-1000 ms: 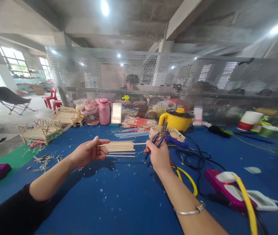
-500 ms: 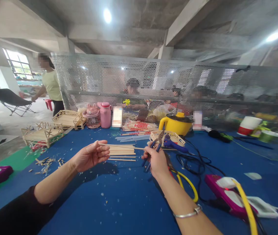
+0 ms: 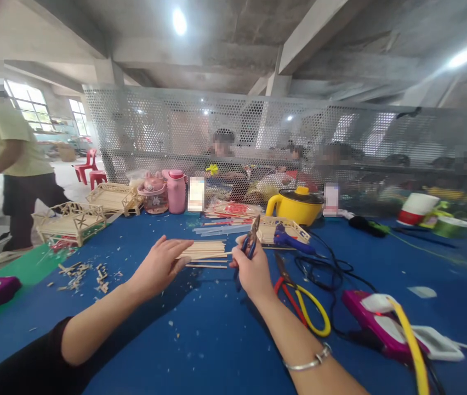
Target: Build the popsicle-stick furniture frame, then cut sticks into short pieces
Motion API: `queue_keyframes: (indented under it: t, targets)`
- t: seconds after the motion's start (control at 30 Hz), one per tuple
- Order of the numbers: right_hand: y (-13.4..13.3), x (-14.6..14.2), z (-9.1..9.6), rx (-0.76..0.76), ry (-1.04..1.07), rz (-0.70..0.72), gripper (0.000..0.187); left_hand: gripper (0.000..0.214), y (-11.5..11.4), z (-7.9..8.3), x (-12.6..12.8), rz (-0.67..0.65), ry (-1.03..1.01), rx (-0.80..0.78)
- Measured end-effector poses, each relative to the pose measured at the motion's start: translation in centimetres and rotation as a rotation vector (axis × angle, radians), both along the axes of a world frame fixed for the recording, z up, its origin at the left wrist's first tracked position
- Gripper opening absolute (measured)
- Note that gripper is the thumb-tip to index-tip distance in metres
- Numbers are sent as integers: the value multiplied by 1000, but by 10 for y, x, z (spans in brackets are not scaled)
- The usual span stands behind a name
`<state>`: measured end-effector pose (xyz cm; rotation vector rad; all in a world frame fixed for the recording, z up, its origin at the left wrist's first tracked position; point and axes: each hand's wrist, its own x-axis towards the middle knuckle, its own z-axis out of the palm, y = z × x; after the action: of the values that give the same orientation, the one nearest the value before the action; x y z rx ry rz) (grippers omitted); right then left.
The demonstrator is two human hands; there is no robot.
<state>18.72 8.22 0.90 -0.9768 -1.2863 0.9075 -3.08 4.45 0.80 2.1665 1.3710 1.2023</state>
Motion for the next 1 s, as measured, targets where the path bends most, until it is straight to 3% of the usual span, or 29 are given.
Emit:
queue_keyframes:
  t: [0.13, 0.2, 0.27, 0.4, 0.5, 0.7, 1.0]
  targets:
    - [-7, -12, -1, -98, 71, 70, 27, 28, 0, -4, 1, -2, -2, -112]
    - [-8, -13, -3, -170, 100, 119, 30, 24, 5, -3, -6, 52, -143, -142]
    - [-9, -13, -5, -202, 45, 191, 33, 21, 11, 0, -13, 53, -381, -315]
    - [-15, -10, 1, -131, -318, 268, 36, 17, 15, 6, -21, -151, -860, -775]
    - [-23, -6, 15, -95, -641, 268, 45, 18, 11, 11, -21, -240, -1007, -849]
    - [-30, -3, 24, -108, -929, 252, 53, 23, 4, 10, -11, -340, -930, -870]
    - [-29, -1, 18, -109, -811, 377, 53, 26, 1, 4, -1, -357, -783, -884]
